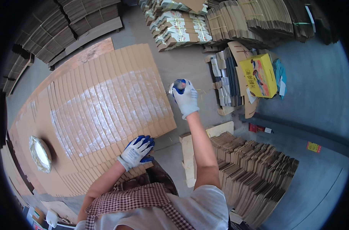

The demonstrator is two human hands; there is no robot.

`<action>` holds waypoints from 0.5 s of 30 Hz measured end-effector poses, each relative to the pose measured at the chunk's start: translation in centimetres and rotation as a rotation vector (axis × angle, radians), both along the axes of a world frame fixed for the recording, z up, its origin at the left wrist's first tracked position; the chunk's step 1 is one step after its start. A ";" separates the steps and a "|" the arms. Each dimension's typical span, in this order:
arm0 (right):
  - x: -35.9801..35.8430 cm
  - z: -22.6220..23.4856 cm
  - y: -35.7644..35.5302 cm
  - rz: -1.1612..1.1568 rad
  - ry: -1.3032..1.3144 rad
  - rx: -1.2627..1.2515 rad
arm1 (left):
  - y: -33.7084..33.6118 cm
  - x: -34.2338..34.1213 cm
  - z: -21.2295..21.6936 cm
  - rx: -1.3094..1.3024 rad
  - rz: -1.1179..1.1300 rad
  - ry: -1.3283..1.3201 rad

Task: The person applies white glue to a large flat cardboard sheet using a brush, then flips the sheet and continues applying glue to the other side. The person works at a table in a warehouse-like area with stacks of cardboard nearby.

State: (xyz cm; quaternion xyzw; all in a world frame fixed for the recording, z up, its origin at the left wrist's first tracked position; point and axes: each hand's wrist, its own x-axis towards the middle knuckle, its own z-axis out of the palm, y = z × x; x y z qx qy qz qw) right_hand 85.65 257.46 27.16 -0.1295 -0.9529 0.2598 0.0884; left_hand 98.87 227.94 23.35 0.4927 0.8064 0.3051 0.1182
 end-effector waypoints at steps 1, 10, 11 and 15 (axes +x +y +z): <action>0.6 0.1 0.7 -0.028 -0.008 -0.070 | 0.1 -0.1 0.4 0.006 0.003 -0.003; 2.7 3.3 -0.6 0.079 0.057 -0.337 | 11.0 -1.6 0.4 -0.086 -0.250 0.071; 2.8 3.0 -0.6 0.089 0.048 -0.316 | 12.8 -2.6 0.3 -0.109 -0.271 0.100; 2.4 2.2 -2.2 0.090 -0.036 -0.474 | 17.3 -4.0 -3.4 -0.064 -0.127 0.215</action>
